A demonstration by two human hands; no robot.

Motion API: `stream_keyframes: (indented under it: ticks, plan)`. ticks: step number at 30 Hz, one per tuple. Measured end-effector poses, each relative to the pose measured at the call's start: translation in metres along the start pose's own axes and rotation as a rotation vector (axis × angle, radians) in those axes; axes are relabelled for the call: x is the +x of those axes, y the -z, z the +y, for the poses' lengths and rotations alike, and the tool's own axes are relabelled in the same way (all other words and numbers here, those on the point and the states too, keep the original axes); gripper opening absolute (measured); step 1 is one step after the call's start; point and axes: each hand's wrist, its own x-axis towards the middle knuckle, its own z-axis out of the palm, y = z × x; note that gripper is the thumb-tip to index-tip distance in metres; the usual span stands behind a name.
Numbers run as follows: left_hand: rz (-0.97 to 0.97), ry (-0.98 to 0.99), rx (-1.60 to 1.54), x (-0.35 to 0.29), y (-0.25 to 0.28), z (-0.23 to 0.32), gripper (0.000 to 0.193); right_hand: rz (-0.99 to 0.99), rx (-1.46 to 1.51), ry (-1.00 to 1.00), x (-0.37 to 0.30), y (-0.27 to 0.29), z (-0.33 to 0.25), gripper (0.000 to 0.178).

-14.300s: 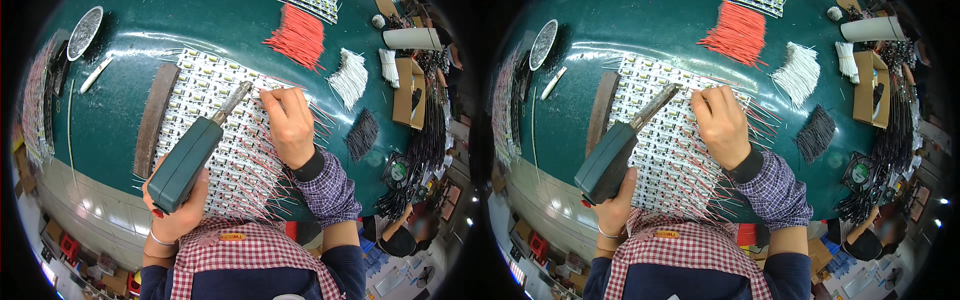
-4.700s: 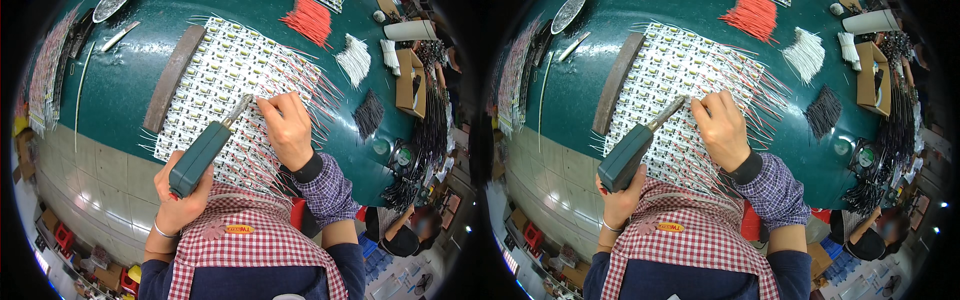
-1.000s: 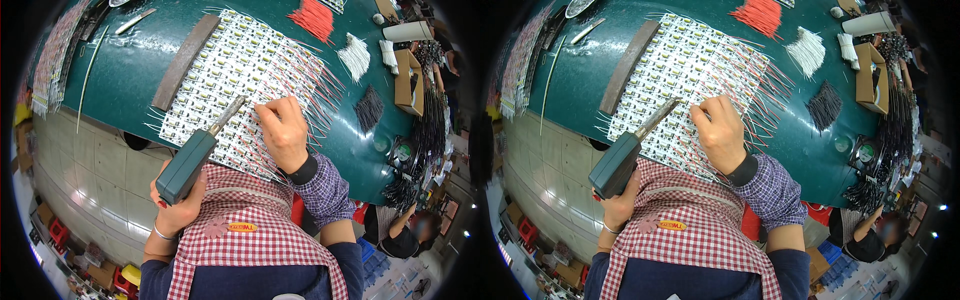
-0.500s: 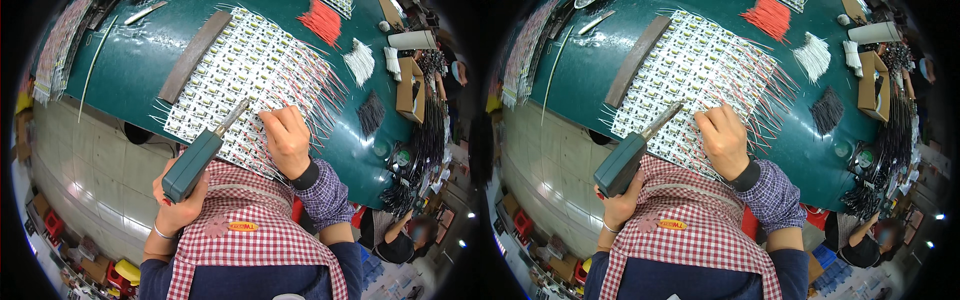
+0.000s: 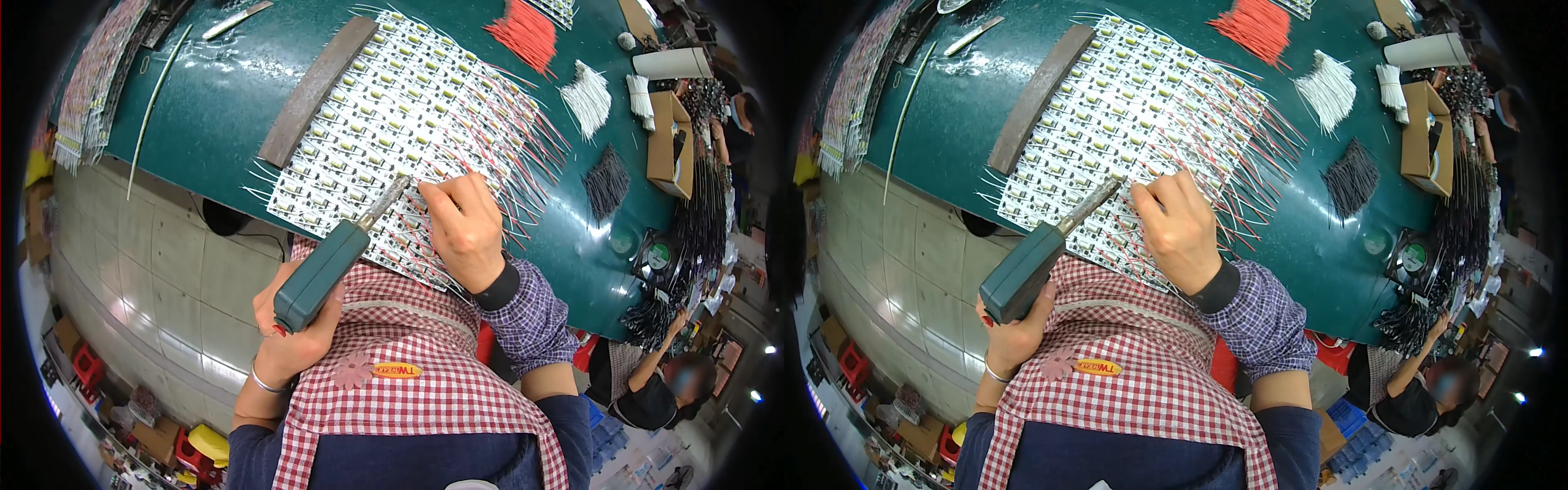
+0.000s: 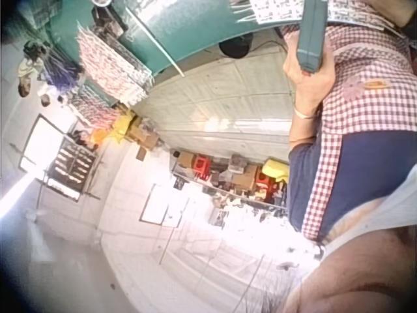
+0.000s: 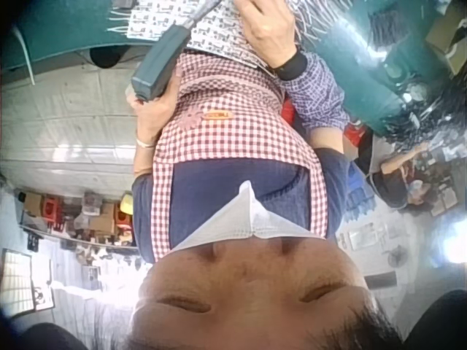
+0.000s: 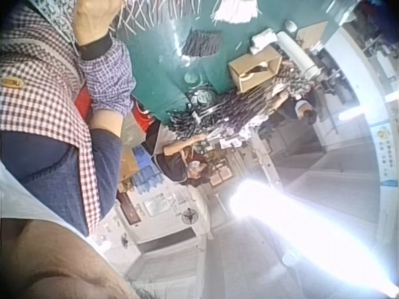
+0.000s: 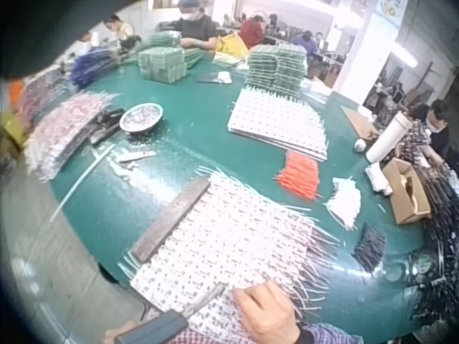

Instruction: The person solders wires onto an electronic circuit board using a handheld soldering tool. Then, the person places the soldering tool down and presses the board with a thin stick.

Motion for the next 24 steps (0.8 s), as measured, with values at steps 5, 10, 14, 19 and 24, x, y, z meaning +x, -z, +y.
stream_keyframes:
  ticks: [5,10,14,19,24]
  plan:
    - [-0.011,0.003,0.005,0.001,0.000,0.000,0.017,0.009,-0.017,-0.032,0.001,0.000,-0.005,0.033]
    - [-0.018,0.008,0.010,0.003,0.000,0.002,0.016,-0.002,-0.045,0.033,0.002,0.000,-0.003,0.032]
    - [-0.012,-0.002,0.037,0.001,0.001,0.003,0.017,0.000,-0.058,0.043,0.002,0.000,-0.002,0.033]
    - [0.008,0.018,0.012,-0.005,0.005,0.001,0.021,0.002,-0.067,0.043,0.001,-0.001,-0.001,0.031]
    - [0.040,-0.040,0.039,-0.008,0.005,-0.001,0.024,0.039,-0.073,0.045,0.003,-0.002,-0.001,0.029]
